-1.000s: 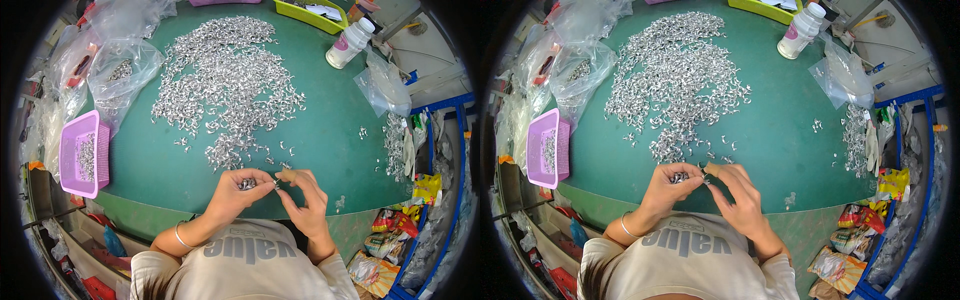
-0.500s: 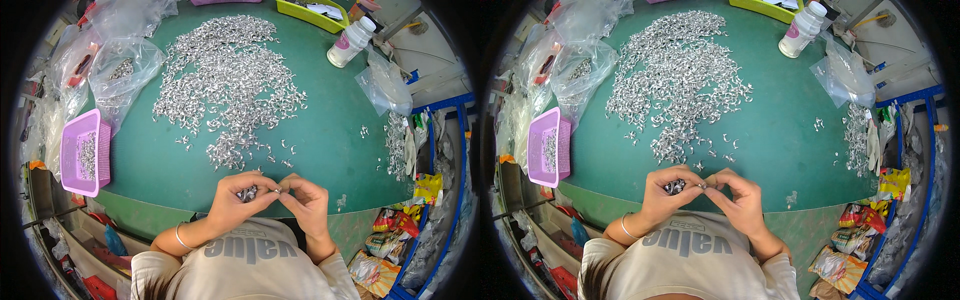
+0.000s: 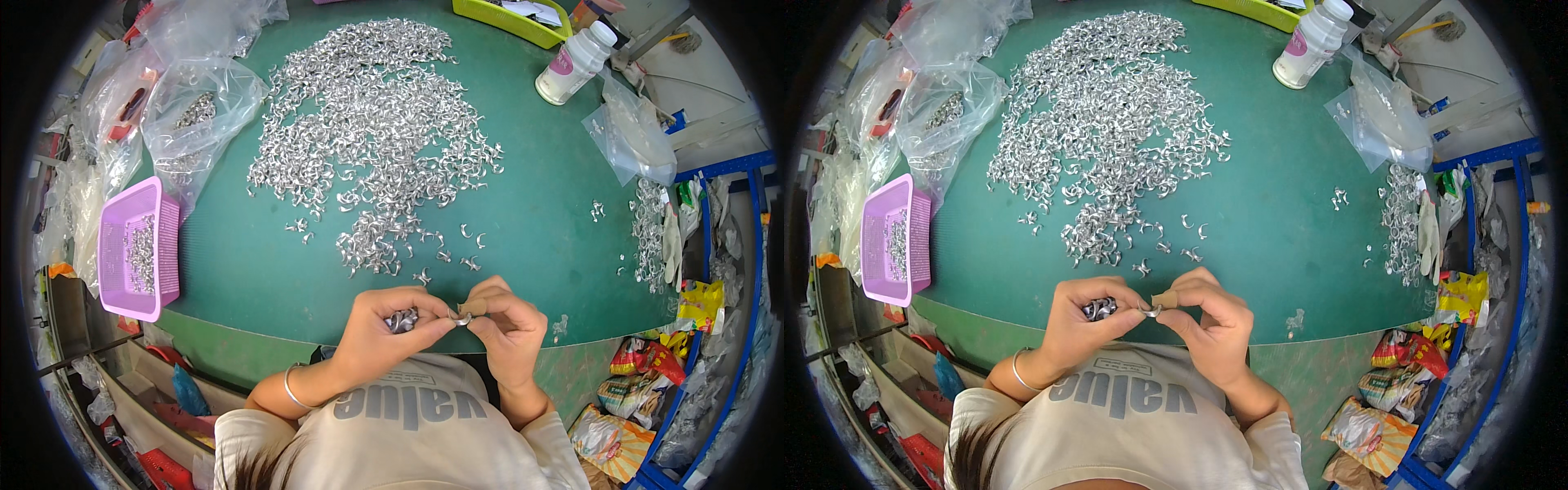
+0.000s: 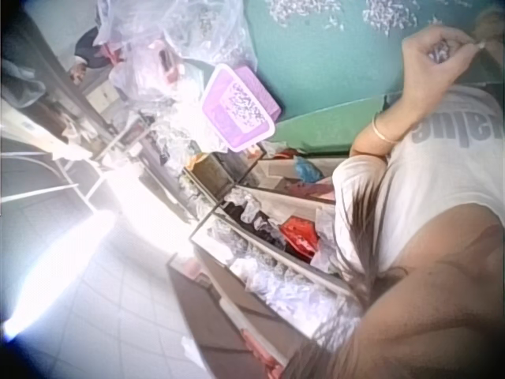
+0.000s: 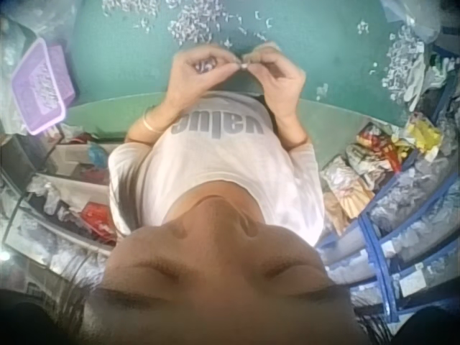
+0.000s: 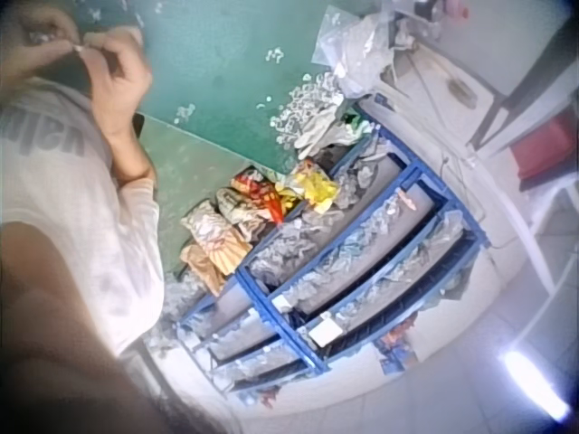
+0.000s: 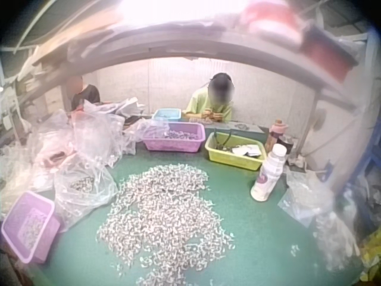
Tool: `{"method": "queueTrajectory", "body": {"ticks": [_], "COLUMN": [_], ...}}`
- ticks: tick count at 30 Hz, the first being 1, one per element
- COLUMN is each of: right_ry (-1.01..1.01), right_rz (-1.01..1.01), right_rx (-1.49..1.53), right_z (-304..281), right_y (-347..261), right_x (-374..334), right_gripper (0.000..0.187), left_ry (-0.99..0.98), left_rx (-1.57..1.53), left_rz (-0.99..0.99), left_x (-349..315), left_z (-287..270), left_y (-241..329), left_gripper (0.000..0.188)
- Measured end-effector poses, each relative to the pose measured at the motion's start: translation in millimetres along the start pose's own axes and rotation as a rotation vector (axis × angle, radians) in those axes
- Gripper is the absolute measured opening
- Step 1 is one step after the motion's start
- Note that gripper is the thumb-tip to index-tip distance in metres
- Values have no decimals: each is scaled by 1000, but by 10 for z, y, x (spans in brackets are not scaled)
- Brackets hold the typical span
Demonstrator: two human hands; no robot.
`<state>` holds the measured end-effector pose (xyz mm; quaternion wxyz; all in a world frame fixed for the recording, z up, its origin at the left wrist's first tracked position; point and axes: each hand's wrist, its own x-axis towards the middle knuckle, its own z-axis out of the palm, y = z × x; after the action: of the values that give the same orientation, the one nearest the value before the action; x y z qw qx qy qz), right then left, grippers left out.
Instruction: The person picks up small silver metal components from a large pile, fits them together by hand, and places the assembled pieces into a purple plastic tray.
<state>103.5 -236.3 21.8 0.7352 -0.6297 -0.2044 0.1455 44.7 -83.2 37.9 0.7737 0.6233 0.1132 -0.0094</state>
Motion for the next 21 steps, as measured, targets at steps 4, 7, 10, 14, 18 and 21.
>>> {"method": "queueTrajectory", "body": {"ticks": [4,7,10,14,18,21], "right_ry": [28,46,56,24,91,208], "right_rz": [-6,25,31,-7,70,-67], "right_rx": [-7,0,4,-97,-492,-885], "right_z": [3,15,17,-11,-222,-357], "right_y": [12,14,21,30,13,165], "right_x": [-1,-7,-6,25,202,327], "right_gripper": [15,15,15,13,11,14], "left_ry": [-53,-120,-133,-110,-224,-263], "left_rx": [-235,-483,-560,-528,-840,-870], "left_rz": [-215,-389,-403,-374,-384,-384], "left_x": [2,1,14,30,72,101], "left_z": [-13,-43,-32,-28,-128,-154], "left_y": [-17,-5,-31,-53,-164,-211], "left_gripper": [8,10,11,9,9,9]}}
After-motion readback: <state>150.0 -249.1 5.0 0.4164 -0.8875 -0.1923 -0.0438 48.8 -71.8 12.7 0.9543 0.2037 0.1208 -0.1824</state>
